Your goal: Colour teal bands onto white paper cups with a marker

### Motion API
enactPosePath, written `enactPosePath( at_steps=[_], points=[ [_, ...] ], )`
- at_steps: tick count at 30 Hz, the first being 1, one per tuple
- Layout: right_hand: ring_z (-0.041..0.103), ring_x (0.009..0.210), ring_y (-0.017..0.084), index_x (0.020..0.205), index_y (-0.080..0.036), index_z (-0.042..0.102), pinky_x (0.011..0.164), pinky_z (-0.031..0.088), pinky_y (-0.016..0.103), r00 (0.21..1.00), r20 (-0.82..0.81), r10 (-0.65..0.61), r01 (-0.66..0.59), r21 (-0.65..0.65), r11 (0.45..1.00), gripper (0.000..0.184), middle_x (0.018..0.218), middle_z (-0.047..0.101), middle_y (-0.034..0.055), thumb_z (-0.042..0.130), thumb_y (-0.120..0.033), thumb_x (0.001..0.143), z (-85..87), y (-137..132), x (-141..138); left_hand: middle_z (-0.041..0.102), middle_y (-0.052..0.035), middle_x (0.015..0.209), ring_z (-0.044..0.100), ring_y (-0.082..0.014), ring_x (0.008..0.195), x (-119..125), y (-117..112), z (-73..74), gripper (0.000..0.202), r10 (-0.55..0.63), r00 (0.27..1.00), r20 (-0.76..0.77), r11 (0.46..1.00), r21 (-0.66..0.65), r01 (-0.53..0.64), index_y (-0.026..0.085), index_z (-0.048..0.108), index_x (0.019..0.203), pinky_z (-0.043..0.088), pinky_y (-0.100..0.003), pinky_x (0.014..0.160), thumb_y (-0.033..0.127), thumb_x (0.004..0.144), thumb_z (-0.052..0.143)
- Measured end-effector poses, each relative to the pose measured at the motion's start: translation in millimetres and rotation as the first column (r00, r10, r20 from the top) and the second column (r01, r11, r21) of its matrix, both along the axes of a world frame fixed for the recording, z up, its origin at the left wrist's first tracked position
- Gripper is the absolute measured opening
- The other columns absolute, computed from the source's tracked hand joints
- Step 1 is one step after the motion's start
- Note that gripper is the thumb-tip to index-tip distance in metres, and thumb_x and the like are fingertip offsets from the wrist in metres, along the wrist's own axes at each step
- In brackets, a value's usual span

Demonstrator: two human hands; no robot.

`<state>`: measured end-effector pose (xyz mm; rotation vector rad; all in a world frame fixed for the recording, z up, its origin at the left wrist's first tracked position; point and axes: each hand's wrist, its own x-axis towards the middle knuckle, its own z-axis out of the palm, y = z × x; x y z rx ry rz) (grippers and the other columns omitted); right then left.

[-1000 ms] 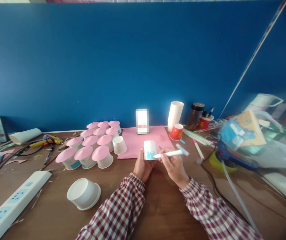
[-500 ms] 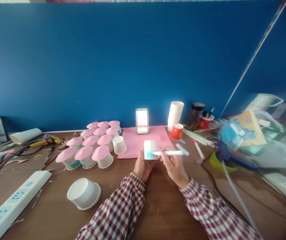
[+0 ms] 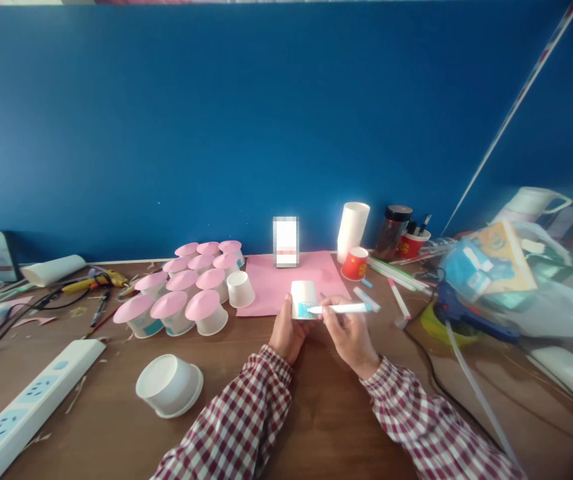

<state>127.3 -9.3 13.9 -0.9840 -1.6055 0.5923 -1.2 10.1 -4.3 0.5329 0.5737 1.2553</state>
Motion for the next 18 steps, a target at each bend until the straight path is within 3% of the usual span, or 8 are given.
enactPosePath(
  at_steps=[11,18],
  points=[
    [0.057,0.058,0.014,0.081,-0.018,0.058,0.054,0.045,0.023,0.999,0.036,0.014,-0.012,-0.052,0.999,0.015,0.066,0.060,0.0008,0.049,-0.027,0.090,1.0,0.4,1.0,0.068,-0.0155,0.100,0.064,-0.0233,0.087,0.5,0.4,0.2,0.049,0.017,1.000,-0.014,1.000,0.006,-0.017,0.007,0.061,0.109,0.052,-0.037,0.080,0.049,0.089,0.045],
    [0.060,0.064,0.015,0.082,-0.018,0.057,0.060,0.048,0.024,1.000,0.025,0.017,-0.015,-0.055,0.998,0.015,0.069,0.060,0.0013,0.049,-0.028,0.090,-1.3,1.8,0.7,0.067,-0.0176,0.105,0.063,-0.0237,0.089,1.2,-0.5,0.5,0.051,0.008,0.999,-0.042,0.999,0.035,-0.006,0.005,0.060,0.112,0.051,-0.037,0.081,0.049,0.090,0.044]
  ],
)
